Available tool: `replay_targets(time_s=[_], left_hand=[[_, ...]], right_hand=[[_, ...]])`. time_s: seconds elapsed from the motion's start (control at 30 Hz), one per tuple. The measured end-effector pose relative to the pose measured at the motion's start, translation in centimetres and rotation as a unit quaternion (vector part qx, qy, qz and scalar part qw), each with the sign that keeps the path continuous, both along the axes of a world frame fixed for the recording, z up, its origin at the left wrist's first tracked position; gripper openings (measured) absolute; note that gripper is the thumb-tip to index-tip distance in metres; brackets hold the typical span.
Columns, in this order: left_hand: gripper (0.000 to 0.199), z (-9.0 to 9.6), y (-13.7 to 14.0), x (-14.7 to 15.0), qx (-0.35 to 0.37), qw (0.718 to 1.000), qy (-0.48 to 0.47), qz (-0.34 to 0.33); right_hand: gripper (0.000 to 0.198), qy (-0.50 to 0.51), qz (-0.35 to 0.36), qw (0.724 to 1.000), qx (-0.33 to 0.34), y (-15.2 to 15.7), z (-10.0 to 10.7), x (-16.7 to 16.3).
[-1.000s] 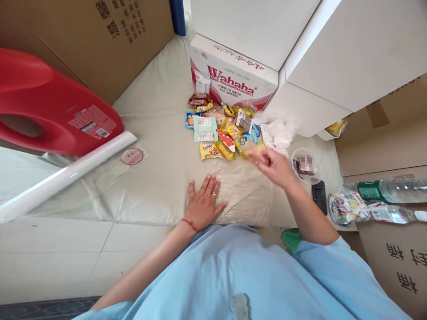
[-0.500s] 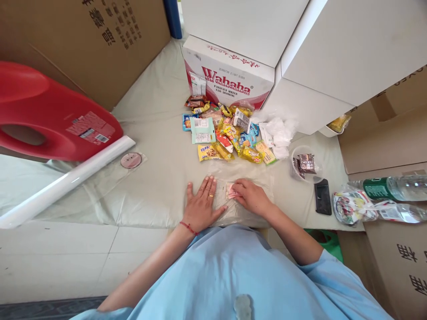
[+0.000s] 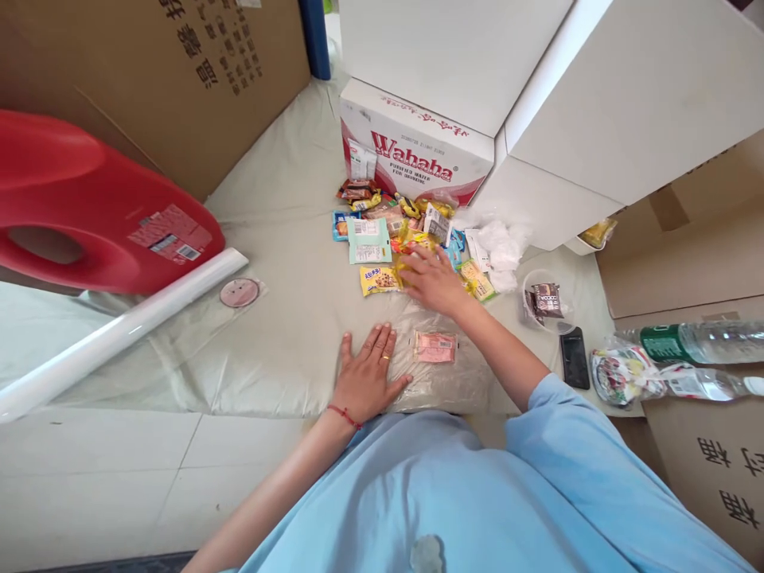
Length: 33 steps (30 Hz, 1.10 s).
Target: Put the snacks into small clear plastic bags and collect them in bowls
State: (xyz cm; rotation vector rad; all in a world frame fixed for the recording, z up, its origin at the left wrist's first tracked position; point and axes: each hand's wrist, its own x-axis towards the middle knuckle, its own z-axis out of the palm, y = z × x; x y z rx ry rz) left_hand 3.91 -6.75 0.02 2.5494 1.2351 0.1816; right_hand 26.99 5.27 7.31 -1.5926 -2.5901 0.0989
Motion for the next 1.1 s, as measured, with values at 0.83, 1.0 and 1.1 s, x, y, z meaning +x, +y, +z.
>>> replay_targets(time_s=[0.83,1.0,1.1], left_hand=[[0.084,0.7,0.4,-0.1,-0.024,1.000,-0.016,0.002],[0.082,0.7,0.5,0.0,-0.022,1.000,-0.012,0.002],[0.082,0.7,0.5,-0.1,-0.024,1.000,-0.011,0.001]], right_hand=[[0.048,0.008,-0.156,0.984,-0.087,5.3,-0.4,-3.0],[0.045,-0.001,-0.255,0.964,-0.068,8.5,-0.1,-6.0],[0.039,-0.031,-0.189,0.974,-0.124,8.4,-1.1,-9.5]])
